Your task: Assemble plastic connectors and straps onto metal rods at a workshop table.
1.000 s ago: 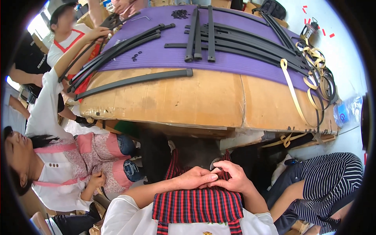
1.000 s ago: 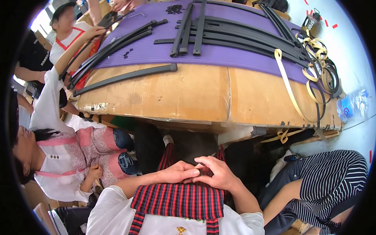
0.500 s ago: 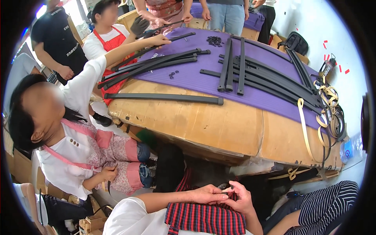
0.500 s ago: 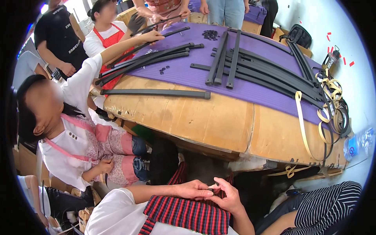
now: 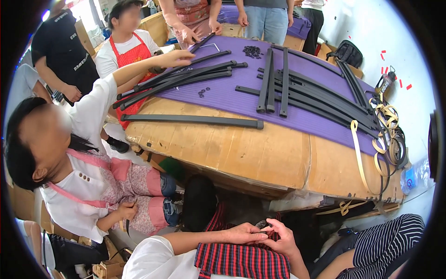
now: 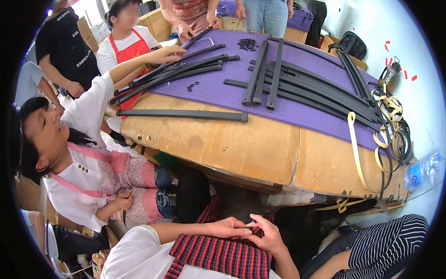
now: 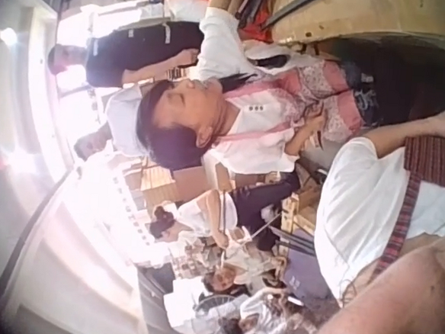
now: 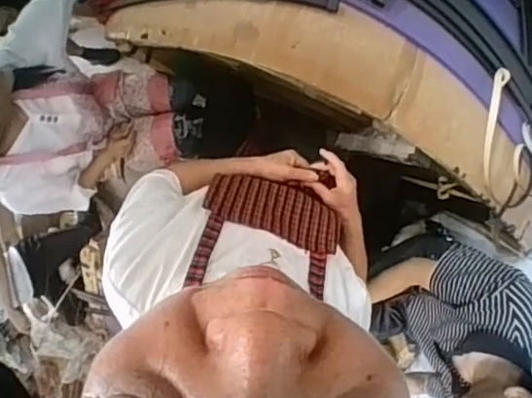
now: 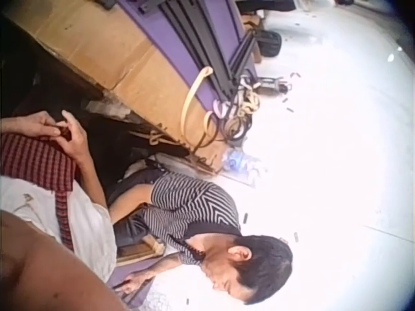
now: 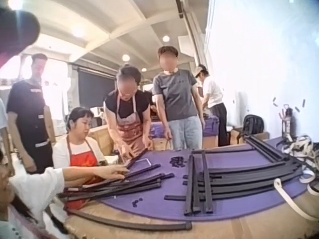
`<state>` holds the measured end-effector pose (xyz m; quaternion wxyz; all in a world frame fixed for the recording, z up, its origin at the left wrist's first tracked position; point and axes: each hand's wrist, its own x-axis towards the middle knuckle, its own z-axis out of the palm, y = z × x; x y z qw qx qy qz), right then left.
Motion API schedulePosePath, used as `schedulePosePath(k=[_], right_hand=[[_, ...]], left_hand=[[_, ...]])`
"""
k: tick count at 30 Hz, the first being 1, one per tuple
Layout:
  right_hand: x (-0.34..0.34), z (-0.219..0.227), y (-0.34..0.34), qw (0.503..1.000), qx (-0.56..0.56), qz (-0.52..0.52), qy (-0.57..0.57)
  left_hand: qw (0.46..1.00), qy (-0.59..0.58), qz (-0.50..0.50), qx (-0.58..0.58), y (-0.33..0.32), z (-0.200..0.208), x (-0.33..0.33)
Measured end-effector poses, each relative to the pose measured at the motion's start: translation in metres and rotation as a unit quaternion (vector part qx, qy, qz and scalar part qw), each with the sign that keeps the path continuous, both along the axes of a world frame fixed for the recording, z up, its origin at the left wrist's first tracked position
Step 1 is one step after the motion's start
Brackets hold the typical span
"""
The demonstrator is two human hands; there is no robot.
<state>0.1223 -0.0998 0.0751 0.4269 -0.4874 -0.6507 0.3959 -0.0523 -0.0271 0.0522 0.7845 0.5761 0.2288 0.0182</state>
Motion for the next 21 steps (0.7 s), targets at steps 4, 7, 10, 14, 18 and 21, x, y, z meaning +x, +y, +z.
schedulePosePath(k=[4,7,10,14,18,21], right_hand=[[-0.002,-0.001,0.004,1.0,0.012,-0.003,-0.013],[-0.005,-0.002,0.007,1.0,0.009,-0.009,0.003],[-0.007,-0.003,0.009,1.0,-0.003,-0.009,0.015],[-0.007,-0.005,0.011,1.0,-0.014,-0.01,0.014],[-0.006,-0.008,0.01,1.0,-0.025,-0.019,0.001],[-0.006,-0.008,0.01,0.999,-0.036,-0.022,0.003]], left_hand=[[1.0,0.01,0.006,0.0,0.004,-0.003,-0.001],[0.999,0.026,0.004,-0.025,0.006,-0.004,-0.003],[0.999,0.028,0.011,-0.016,0.009,-0.007,-0.003],[1.0,0.027,0.011,-0.004,0.012,-0.005,-0.001],[0.999,0.037,0.012,0.008,0.014,-0.01,0.0],[0.999,0.046,0.009,0.016,0.015,-0.01,0.001]])
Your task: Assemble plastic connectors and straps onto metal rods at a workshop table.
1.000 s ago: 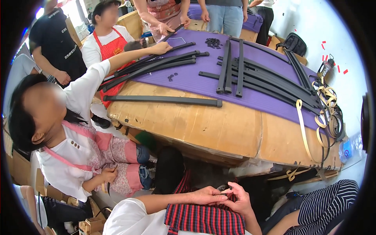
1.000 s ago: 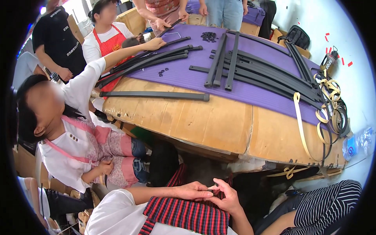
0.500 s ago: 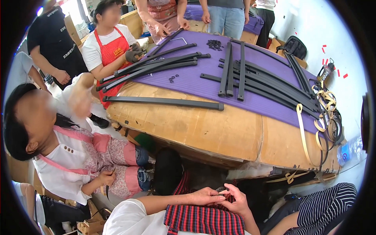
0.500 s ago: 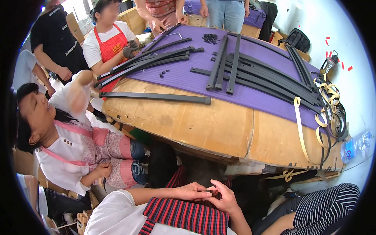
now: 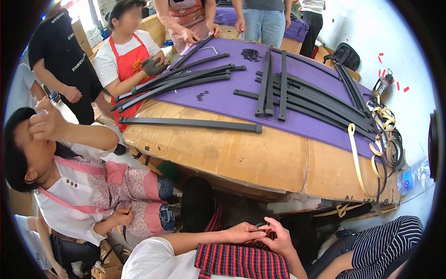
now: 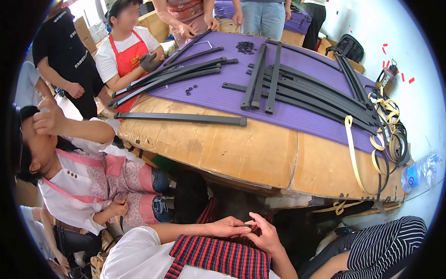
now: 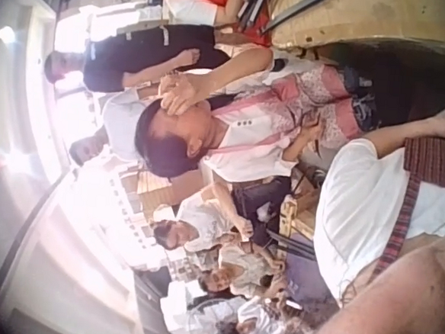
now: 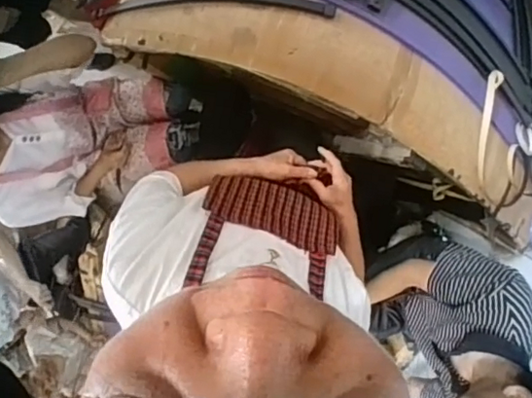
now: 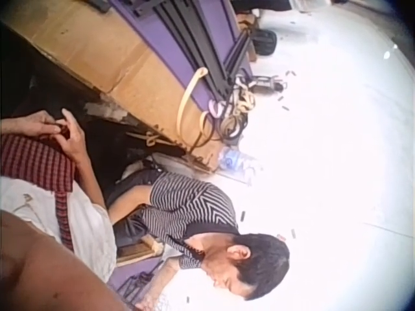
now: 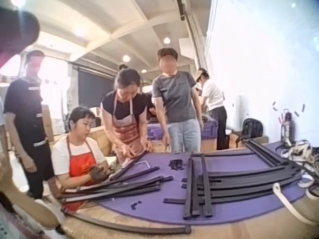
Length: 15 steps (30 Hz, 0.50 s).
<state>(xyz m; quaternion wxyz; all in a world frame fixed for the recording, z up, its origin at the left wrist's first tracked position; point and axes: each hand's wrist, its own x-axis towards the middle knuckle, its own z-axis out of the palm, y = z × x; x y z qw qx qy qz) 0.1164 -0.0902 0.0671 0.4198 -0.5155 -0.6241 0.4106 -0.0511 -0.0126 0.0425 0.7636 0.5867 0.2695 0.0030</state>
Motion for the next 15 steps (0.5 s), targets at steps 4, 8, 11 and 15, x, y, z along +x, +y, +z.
schedulePosePath(k=[4,8,11,15], right_hand=[[0.0,0.003,0.0,1.0,-0.011,0.0,-0.005],[0.001,-0.001,-0.003,1.0,-0.016,-0.005,0.004],[0.004,-0.003,-0.005,0.999,-0.03,0.004,-0.024],[0.004,-0.008,-0.009,0.999,-0.019,0.001,-0.046]], left_hand=[[1.0,0.007,-0.003,0.002,-0.001,0.0,0.001],[1.0,0.006,-0.013,0.009,-0.002,-0.005,0.001],[0.999,0.006,-0.022,0.04,-0.007,-0.009,0.0],[1.0,-0.003,0.008,0.025,-0.01,-0.007,0.001]])
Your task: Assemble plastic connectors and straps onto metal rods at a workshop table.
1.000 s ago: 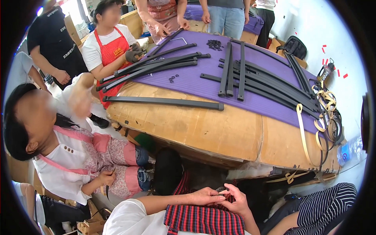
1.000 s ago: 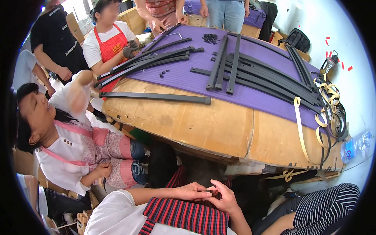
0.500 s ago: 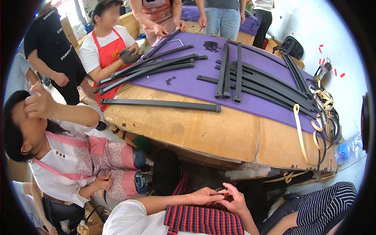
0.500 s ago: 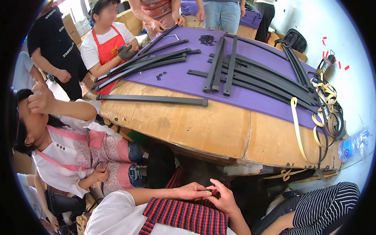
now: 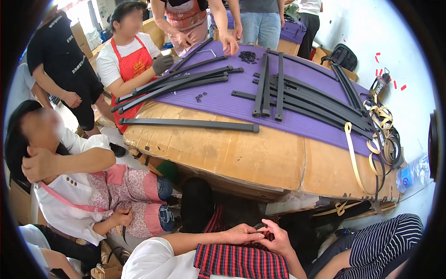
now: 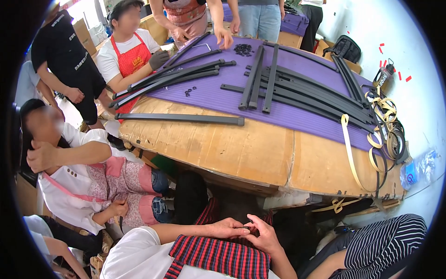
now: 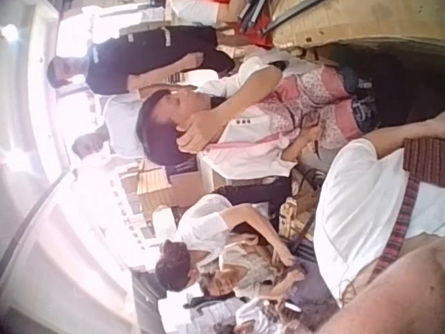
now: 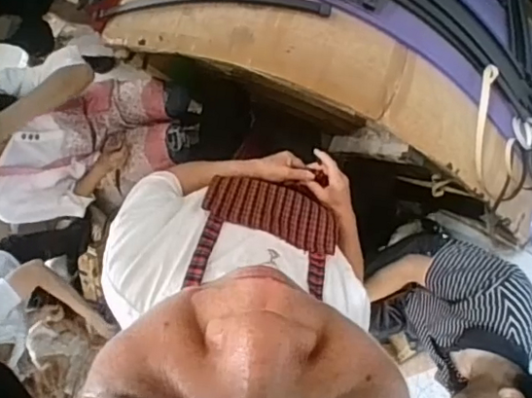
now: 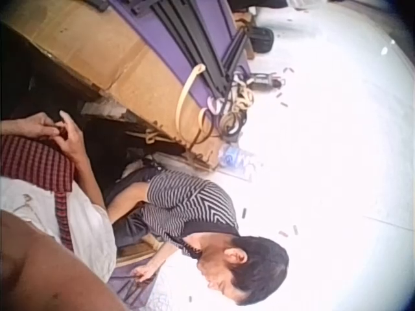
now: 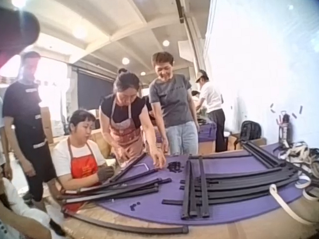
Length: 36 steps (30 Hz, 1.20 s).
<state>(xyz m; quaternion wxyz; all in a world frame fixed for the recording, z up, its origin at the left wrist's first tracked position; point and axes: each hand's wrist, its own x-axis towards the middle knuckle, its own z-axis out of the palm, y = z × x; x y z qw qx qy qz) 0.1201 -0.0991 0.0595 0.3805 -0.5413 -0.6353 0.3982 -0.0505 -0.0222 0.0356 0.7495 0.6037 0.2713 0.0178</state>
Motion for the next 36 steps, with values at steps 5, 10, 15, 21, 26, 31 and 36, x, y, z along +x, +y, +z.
schedulePosePath(k=[5,10,15,21,26,31,36], right_hand=[[-0.004,0.0,-0.002,0.999,0.029,-0.012,0.012],[-0.005,-0.007,-0.005,0.997,0.075,-0.029,-0.008],[-0.005,-0.006,-0.009,0.997,0.076,-0.008,-0.015],[-0.01,0.004,-0.008,0.996,0.088,-0.003,-0.022],[-0.01,0.001,-0.008,0.994,0.109,-0.001,-0.033],[-0.01,-0.002,-0.01,0.995,0.097,-0.011,-0.034],[-0.009,0.001,-0.01,0.996,0.076,-0.009,-0.034]], left_hand=[[0.999,-0.008,0.004,-0.032,-0.001,-0.005,0.0],[0.999,-0.017,0.002,-0.03,-0.003,-0.007,-0.001],[1.0,-0.006,0.018,0.002,-0.012,-0.006,-0.002],[0.996,0.0,-0.016,-0.09,-0.007,0.003,-0.009],[0.998,-0.023,0.013,-0.054,-0.011,0.001,-0.008],[0.999,-0.017,0.011,-0.037,-0.011,-0.003,-0.006],[0.998,-0.006,-0.004,-0.059,-0.01,-0.003,-0.007]])
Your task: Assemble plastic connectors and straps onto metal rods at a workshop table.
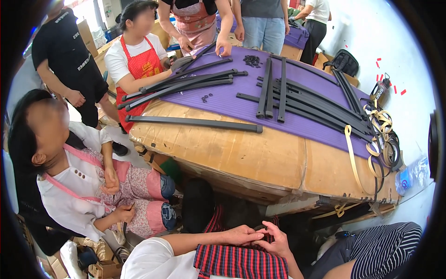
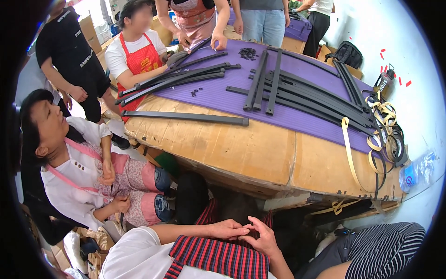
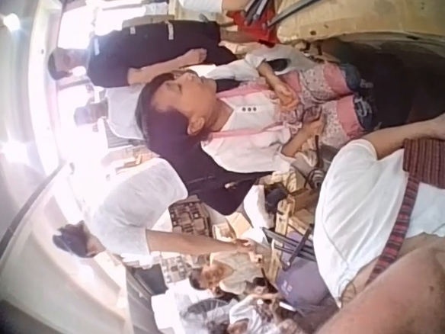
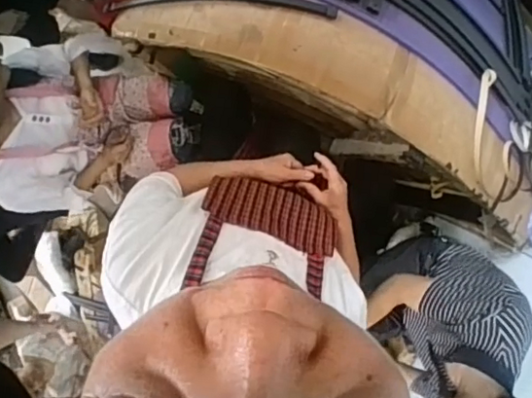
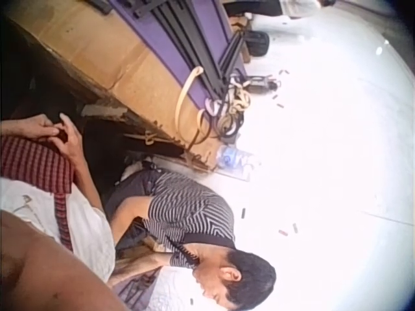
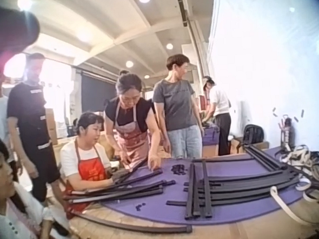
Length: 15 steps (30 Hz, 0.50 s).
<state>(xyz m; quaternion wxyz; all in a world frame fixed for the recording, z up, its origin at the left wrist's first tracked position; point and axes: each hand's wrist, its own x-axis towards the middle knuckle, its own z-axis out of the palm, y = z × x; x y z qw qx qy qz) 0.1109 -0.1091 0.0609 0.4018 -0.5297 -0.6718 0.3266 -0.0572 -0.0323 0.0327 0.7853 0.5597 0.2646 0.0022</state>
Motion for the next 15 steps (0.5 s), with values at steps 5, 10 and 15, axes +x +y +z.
schedulePosePath(k=[5,10,15], right_hand=[[-0.002,0.002,0.005,1.0,-0.008,0.004,0.029],[-0.001,-0.007,0.004,0.996,-0.043,-0.006,0.081],[0.003,-0.013,0.006,0.998,-0.024,0.011,0.061]], left_hand=[[0.999,-0.006,-0.007,-0.04,0.005,0.003,-0.002],[0.999,-0.025,0.001,-0.028,0.006,0.001,0.0],[1.0,-0.028,-0.008,0.004,0.006,-0.011,0.002]])
